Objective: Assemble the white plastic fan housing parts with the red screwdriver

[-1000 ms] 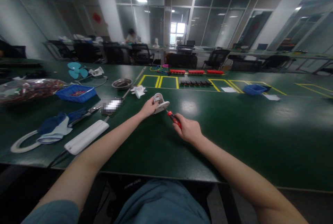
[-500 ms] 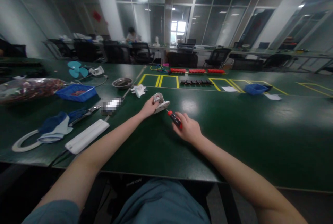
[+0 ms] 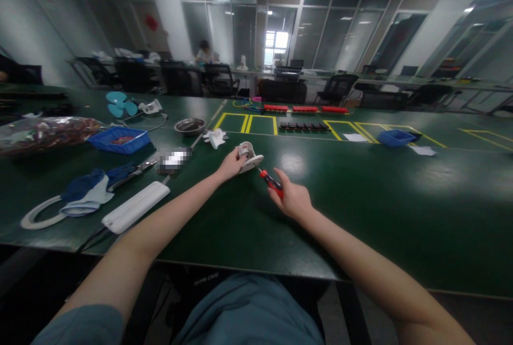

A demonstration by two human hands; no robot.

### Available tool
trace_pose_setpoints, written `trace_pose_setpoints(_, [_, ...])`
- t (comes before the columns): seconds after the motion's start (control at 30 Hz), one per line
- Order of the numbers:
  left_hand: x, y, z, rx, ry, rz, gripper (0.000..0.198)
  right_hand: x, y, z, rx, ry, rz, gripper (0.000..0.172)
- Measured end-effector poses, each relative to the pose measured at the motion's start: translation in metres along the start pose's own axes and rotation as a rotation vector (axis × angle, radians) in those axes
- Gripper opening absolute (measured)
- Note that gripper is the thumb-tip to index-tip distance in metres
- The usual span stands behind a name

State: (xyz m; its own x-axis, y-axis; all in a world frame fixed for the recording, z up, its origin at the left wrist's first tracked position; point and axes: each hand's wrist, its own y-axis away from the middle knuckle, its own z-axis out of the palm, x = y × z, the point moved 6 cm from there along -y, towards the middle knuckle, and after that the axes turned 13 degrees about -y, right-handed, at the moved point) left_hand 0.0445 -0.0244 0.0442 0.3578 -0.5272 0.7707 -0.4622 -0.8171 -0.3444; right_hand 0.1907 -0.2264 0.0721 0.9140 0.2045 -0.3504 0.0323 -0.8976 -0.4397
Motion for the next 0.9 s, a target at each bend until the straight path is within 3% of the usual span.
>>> trace_pose_setpoints(0.13, [-0.0007, -0.0003, 0.0000, -0.020, -0.027, 0.028, 0.040, -0.0007, 0.0001, -0.0018, 0.057, -0.027, -0.033, 0.065])
trace_pose_setpoints(0.9, [-0.0032, 0.0007, 0.0004, 0.007, -0.032, 0.017, 0.039, -0.0004, 0.0011, -0.0024, 0.014, -0.013, -0.014, 0.065])
